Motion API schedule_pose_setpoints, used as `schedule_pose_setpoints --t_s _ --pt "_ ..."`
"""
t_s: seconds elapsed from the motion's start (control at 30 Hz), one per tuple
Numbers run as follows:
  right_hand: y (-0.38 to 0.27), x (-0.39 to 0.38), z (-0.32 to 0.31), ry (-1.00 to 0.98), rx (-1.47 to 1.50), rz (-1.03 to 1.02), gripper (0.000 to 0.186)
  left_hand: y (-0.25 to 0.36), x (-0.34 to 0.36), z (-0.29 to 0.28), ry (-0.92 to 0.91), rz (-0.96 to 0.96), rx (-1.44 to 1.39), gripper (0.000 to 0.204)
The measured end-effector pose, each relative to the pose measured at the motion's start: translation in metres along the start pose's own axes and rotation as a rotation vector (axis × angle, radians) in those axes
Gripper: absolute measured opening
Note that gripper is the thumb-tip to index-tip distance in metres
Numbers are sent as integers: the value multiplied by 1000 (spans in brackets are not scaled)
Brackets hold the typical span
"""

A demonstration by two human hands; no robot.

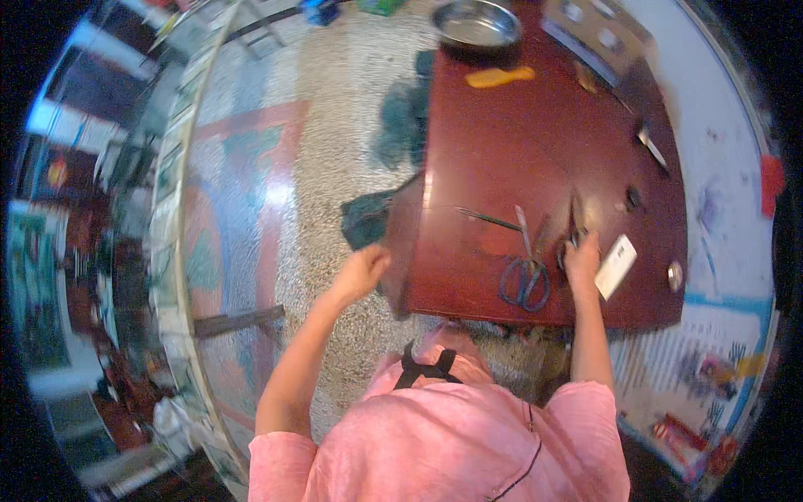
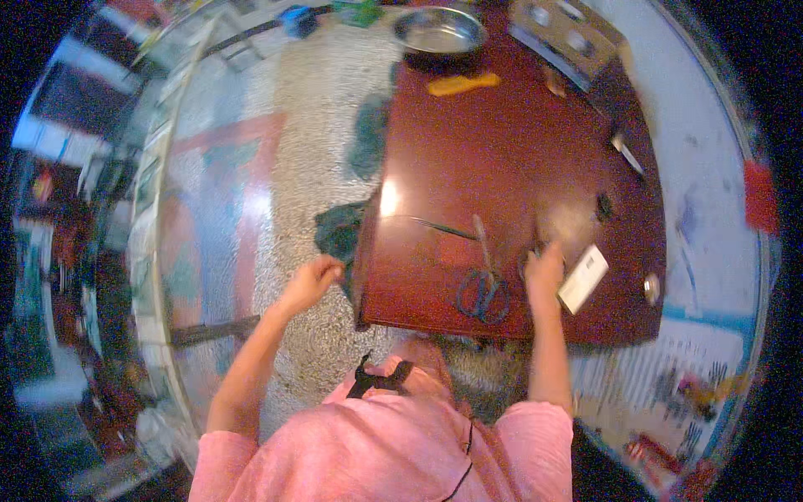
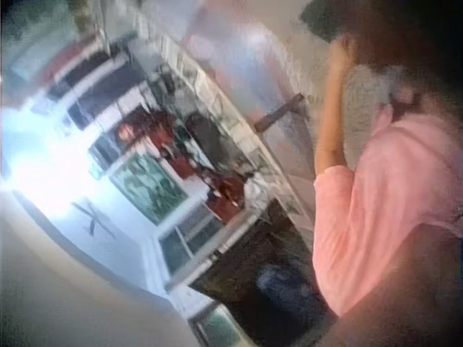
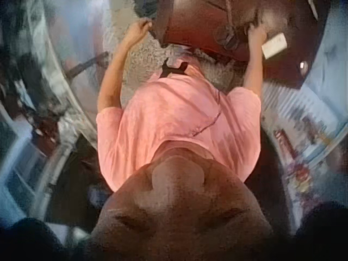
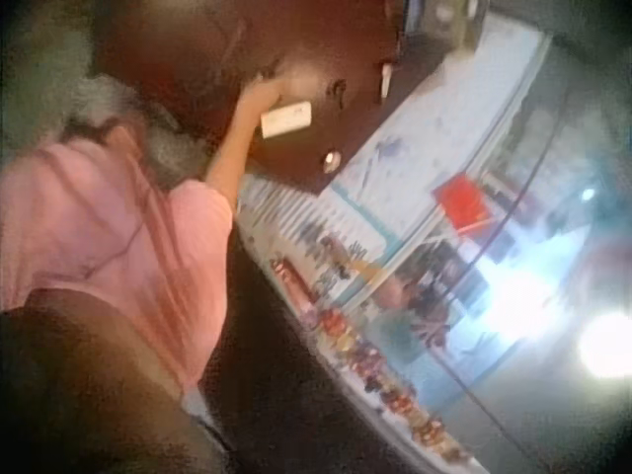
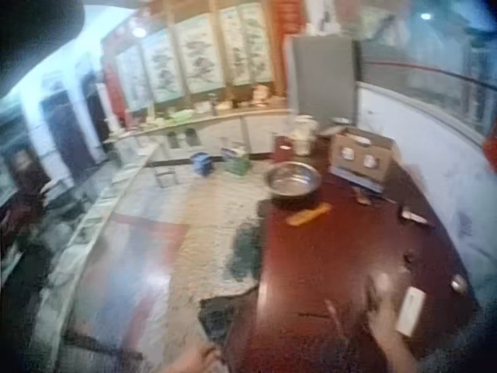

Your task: The person repairs a long green mesh fishing net by hand and with scissors, tying individual segments of the net together with fine string.

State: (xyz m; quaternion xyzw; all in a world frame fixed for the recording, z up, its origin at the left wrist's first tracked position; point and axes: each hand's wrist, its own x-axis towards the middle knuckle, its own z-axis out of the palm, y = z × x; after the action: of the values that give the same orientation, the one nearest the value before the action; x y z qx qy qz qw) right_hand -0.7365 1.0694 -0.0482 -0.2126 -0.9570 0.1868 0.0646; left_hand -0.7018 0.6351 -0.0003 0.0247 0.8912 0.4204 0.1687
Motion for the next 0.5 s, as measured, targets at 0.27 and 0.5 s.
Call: schedule_pose_setpoints --t_s 0.27,0.5 --pt "29 6 8 59 -328 -525 53 -178 -258 28 366 -397 -252 19" --pt "-249 -238 -34 -702 498 -338 39 -205 -451 56 906 -711 -826 16"
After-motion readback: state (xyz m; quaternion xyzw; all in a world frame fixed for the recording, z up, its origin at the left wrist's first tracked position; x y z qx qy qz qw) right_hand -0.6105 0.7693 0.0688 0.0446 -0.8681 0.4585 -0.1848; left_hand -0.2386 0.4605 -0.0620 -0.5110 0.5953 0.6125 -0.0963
